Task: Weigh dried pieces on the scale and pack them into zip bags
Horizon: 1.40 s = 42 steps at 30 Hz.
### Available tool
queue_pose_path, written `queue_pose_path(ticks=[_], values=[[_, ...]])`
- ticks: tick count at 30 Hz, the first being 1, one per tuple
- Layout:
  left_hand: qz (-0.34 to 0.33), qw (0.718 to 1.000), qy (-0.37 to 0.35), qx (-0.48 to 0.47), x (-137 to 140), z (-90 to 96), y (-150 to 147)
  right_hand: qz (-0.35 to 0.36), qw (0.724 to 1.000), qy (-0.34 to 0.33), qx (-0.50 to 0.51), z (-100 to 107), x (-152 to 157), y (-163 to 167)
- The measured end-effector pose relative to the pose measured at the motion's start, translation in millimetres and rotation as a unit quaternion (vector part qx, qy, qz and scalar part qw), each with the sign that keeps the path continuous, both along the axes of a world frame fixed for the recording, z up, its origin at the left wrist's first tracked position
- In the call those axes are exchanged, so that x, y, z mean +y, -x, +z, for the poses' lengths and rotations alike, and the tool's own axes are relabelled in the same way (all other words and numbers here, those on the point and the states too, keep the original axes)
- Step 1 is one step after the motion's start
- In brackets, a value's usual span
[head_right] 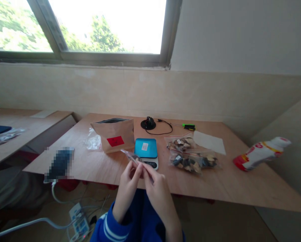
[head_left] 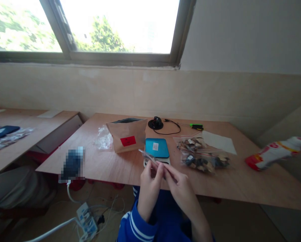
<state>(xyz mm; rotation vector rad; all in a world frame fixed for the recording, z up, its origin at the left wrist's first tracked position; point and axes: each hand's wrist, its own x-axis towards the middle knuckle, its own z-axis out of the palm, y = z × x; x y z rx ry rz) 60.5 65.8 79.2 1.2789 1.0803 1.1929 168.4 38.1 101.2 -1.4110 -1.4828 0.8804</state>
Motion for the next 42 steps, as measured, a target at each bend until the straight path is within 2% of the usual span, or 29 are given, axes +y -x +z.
queue_pose_path(ticks=[4, 8, 13, 20, 31, 39, 42], values=[[0.06, 0.995, -0.007, 0.077, -7, 2.6, 13, 0.069, 0.993, 0.039, 0.092, -3, -6, 10], [0.062, 0.994, 0.003, 0.087, -12, 3.9, 19, 0.116, 0.982, 0.064, 0.138, -3, -8, 7], [0.021, 0.996, -0.019, 0.081, -12, 4.8, 22, 0.1, 0.983, 0.054, 0.142, -7, -7, 3], [-0.055, 0.996, -0.06, 0.038, -10, 6.7, 28, 0.078, 0.972, 0.059, 0.216, -8, -7, 7], [-0.035, 0.997, -0.048, 0.042, -8, -8.2, 28, 0.08, 0.96, 0.066, 0.26, -9, -8, 9], [-0.032, 0.999, -0.008, -0.002, -5, -13.2, 27, 0.093, 0.958, 0.062, 0.265, -12, -6, 12], [-0.026, 0.999, -0.021, 0.013, -4, -16.0, 28, 0.098, 0.955, 0.055, 0.276, -14, -4, 12]])
